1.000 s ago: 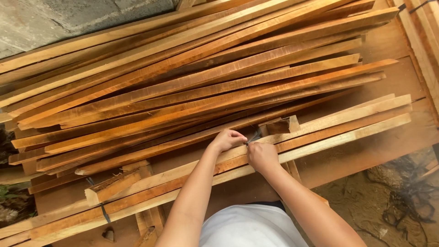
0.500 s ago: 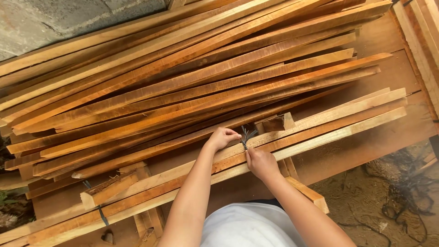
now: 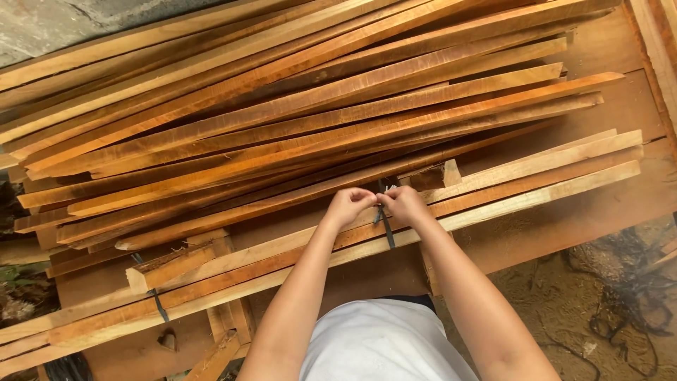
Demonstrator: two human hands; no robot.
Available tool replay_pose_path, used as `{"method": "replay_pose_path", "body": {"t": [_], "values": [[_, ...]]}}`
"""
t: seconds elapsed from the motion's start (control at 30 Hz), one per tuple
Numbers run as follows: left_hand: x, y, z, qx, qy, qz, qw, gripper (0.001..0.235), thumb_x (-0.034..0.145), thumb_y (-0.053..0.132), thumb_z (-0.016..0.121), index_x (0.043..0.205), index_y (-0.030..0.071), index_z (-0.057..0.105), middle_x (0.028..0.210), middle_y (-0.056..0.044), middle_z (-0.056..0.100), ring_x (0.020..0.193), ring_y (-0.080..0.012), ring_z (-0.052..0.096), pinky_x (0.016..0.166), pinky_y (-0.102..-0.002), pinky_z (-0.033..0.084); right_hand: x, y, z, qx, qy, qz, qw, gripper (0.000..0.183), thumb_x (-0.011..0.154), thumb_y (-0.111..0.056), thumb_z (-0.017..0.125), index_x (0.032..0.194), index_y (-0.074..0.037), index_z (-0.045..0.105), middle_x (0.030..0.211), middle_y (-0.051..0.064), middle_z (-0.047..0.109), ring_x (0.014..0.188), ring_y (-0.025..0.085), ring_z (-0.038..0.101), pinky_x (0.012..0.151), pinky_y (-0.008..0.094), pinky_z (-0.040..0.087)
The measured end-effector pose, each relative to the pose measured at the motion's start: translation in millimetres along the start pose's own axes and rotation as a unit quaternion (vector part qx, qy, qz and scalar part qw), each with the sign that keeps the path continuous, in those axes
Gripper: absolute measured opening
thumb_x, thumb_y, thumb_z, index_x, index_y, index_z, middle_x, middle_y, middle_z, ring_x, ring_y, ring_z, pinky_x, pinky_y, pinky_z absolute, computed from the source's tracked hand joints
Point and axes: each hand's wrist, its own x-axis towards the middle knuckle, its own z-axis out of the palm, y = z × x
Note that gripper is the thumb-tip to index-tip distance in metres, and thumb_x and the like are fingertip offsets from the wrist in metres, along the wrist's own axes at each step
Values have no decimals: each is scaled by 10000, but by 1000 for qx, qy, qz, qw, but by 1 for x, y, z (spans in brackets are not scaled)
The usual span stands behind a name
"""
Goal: The person aligns several thin wooden planks on a wooden rack and secures them together using black plastic ties. They wrap the ties around the planks and knot them by hand to create a bundle.
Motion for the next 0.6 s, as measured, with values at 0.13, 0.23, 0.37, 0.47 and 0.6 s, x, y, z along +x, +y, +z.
{"method": "replay_pose_path", "body": {"t": [0.13,0.23,0.37,0.47,0.6], "values": [[-1,-1,9,44,-6,-63,997,285,758,491,828,957,287,833,980,-13,803,1073,-266,720,916,-352,556,14,-2,2,-17,-4,22,1000,336,911,-380,704,1136,-153,805,1113,99,785,1160,307,689,961,419,557],[23,-18,24,76,20,-111,991,277,700,581,831,918,411,816,955,81,790,1042,-206,723,902,-315,577,19,-8,1,-71,14,-3,997,306,911,-379,700,1100,-172,822,1012,57,795,1054,280,730,882,392,576],[45,-35,33,61,17,-144,988,324,650,616,843,922,445,806,960,114,782,1029,-189,724,910,-317,582,34,-6,5,-64,11,-19,998,253,917,-358,687,992,-172,840,952,44,791,1029,301,725,857,412,579],[46,-34,35,86,15,-165,982,369,643,572,855,967,402,807,987,53,787,1050,-225,727,904,-353,590,50,9,24,-32,18,-26,999,248,906,-368,706,982,-177,844,910,53,791,1006,323,724,866,423,577],[51,-36,31,113,-9,-160,981,332,683,537,829,983,398,804,1058,10,783,1102,-269,708,938,-382,580,59,12,32,-5,26,-21,999,235,885,-397,700,911,-207,836,870,61,779,1003,329,717,858,444,574]]}}
